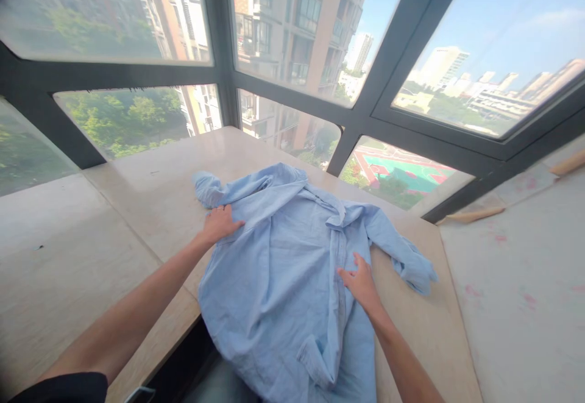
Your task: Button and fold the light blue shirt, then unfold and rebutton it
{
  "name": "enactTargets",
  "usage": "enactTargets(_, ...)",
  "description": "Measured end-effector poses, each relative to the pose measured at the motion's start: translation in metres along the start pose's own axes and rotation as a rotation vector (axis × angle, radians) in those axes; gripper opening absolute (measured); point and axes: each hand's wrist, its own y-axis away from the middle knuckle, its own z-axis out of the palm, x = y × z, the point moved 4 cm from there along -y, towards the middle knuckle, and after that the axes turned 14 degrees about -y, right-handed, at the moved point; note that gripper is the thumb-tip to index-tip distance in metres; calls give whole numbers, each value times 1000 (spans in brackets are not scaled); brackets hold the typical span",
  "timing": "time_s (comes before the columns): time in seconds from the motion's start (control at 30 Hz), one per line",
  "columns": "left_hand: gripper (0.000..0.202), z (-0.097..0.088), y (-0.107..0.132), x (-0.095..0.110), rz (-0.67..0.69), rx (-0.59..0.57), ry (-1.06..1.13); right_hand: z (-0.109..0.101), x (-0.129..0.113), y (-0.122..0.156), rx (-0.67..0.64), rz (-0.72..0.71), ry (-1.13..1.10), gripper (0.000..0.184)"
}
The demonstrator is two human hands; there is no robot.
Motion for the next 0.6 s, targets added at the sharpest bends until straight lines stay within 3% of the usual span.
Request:
enactTargets(0.13, 68, 0, 7, -14, -114, -14, 37, 2, -2, 40, -124, 227, -175, 86)
enactTargets(0.27, 45, -1, 11, -27, -142, -35, 98, 14, -6, 73, -224, 220, -148, 81)
enactTargets(0.33, 46, -2, 13, -35, -156, -22, 164, 17, -7, 84, -237, 168, -76, 78)
enactTargets(0.47, 49, -14, 31, -44, -199, 111, 362, 11, -11, 100, -152, 97, 128, 79)
enactTargets(0.6, 37, -42, 73, -31, -228, 363, 536, 6, -10, 113, -92, 199, 109, 91)
